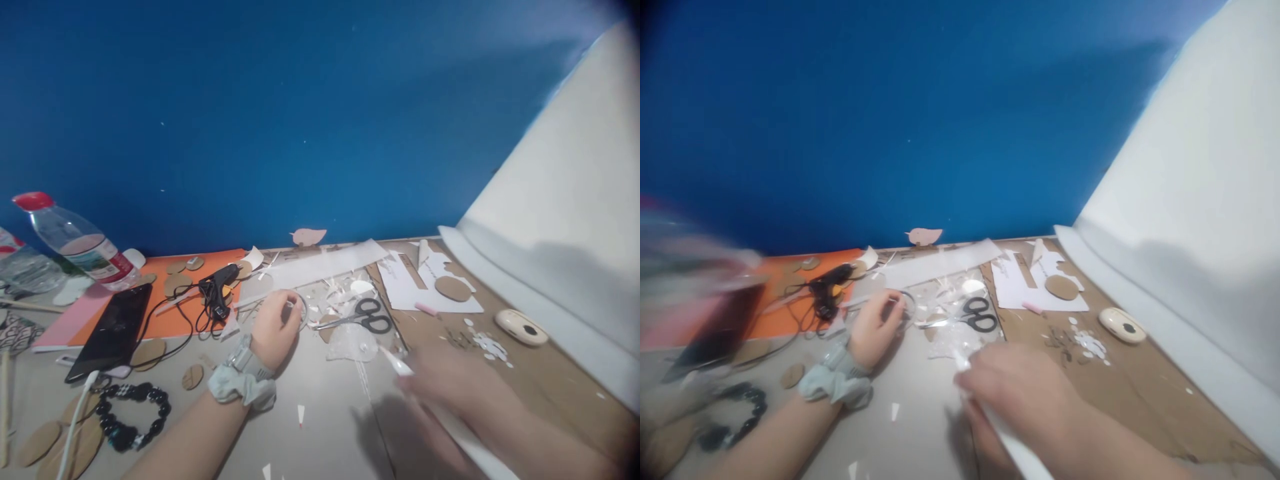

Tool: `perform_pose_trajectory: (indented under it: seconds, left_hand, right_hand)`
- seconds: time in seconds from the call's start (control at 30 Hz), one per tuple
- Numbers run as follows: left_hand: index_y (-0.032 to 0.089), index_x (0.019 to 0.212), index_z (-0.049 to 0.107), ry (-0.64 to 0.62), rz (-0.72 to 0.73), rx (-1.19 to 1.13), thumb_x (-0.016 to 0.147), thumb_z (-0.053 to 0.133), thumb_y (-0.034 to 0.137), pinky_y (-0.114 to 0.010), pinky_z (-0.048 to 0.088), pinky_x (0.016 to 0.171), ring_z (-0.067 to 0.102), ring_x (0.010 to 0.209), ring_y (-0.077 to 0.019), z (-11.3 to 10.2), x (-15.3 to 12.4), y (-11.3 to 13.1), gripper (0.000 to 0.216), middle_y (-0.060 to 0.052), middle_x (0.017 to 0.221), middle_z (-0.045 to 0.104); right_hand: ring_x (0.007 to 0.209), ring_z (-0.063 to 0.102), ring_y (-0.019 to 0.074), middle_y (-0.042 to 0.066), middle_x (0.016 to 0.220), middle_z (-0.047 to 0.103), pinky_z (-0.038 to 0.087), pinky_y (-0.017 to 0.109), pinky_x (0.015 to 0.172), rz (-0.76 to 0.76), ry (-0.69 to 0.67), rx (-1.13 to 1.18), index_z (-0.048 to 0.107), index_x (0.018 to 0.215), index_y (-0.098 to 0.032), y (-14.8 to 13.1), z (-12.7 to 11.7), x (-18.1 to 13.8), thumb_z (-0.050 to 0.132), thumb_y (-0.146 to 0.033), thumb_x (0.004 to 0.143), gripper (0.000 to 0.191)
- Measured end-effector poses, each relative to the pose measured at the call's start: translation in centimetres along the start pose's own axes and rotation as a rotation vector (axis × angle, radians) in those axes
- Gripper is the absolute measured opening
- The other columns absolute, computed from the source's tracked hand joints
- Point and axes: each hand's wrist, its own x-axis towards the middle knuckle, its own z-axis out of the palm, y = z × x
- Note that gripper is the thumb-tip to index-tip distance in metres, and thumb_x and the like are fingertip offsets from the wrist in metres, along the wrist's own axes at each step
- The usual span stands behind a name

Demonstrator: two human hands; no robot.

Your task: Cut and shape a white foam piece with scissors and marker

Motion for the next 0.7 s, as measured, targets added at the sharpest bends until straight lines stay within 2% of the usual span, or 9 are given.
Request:
perform_pose_trajectory:
  seconds: [0.07, 0.17, 0.27, 0.4, 0.5, 0.7]
  left_hand:
    - [0.019, 0.083, 0.056, 0.004, 0.008, 0.008, 0.09, 0.044, 0.021, -0.032, 0.046, 0.075, 0.059, 0.079, -0.0179, -0.1, 0.0, 0.0, 0.013, -0.002, 0.08, 0.062]
    - [0.018, 0.088, 0.055, -0.012, 0.035, 0.023, 0.09, 0.044, 0.022, -0.035, 0.045, 0.08, 0.057, 0.084, -0.0192, -0.2, -0.2, 0.3, 0.012, -0.004, 0.086, 0.061]
    - [0.017, 0.095, 0.055, -0.108, 0.113, 0.035, 0.087, 0.053, 0.028, -0.038, 0.043, 0.085, 0.054, 0.092, -0.0217, -0.3, -0.5, 1.1, 0.014, -0.007, 0.094, 0.06]
    - [0.019, 0.106, 0.054, -0.317, 0.287, 0.03, 0.073, 0.07, 0.041, -0.037, 0.043, 0.09, 0.052, 0.101, -0.0234, -0.1, -0.9, 2.3, 0.043, -0.005, 0.101, 0.062]
    - [0.019, 0.113, 0.053, -0.408, 0.389, 0.048, 0.069, 0.072, 0.048, -0.039, 0.042, 0.095, 0.051, 0.106, -0.025, 0.3, -1.3, 2.6, 0.055, -0.006, 0.109, 0.062]
    - [0.015, 0.107, 0.058, -0.405, 0.45, 0.133, 0.084, 0.059, 0.029, -0.046, 0.042, 0.092, 0.052, 0.104, -0.0288, 1.1, -1.8, 2.5, 0.027, -0.01, 0.104, 0.065]
  right_hand:
    - [0.062, 0.065, 0.0209, 0.003, 0.074, 0.068, 0.051, 0.033, 0.053, 0.147, 0.019, -0.03, 0.06, 0.092, -0.028, 1.4, 1.3, 0.7, 0.048, -0.022, 0.084, 0.015]
    - [0.075, 0.069, 0.0237, 0.002, 0.082, 0.071, 0.051, 0.041, 0.075, 0.432, -0.073, -0.067, 0.061, 0.093, -0.025, 3.1, 2.7, 0.7, 0.048, -0.025, 0.087, 0.014]
    - [0.084, 0.068, 0.024, 0.001, 0.086, 0.073, 0.043, 0.046, 0.09, 0.515, -0.095, -0.077, 0.063, 0.089, -0.027, 4.1, 3.3, 0.4, 0.045, -0.029, 0.091, 0.018]
    - [0.086, 0.068, 0.0247, 0.002, 0.085, 0.074, 0.04, 0.047, 0.094, 0.555, -0.063, -0.125, 0.063, 0.087, -0.025, 4.4, 3.4, 0.7, 0.044, -0.028, 0.09, 0.02]
    - [0.085, 0.068, 0.0245, 0.003, 0.086, 0.074, 0.039, 0.046, 0.096, 0.544, -0.076, -0.091, 0.063, 0.086, -0.023, 4.4, 3.3, 0.9, 0.046, -0.026, 0.087, 0.017]
    - [0.087, 0.068, 0.0234, 0.004, 0.087, 0.073, 0.047, 0.04, 0.087, 0.623, -0.063, -0.003, 0.063, 0.084, -0.022, 4.2, 3.3, 1.0, 0.044, -0.022, 0.086, 0.019]
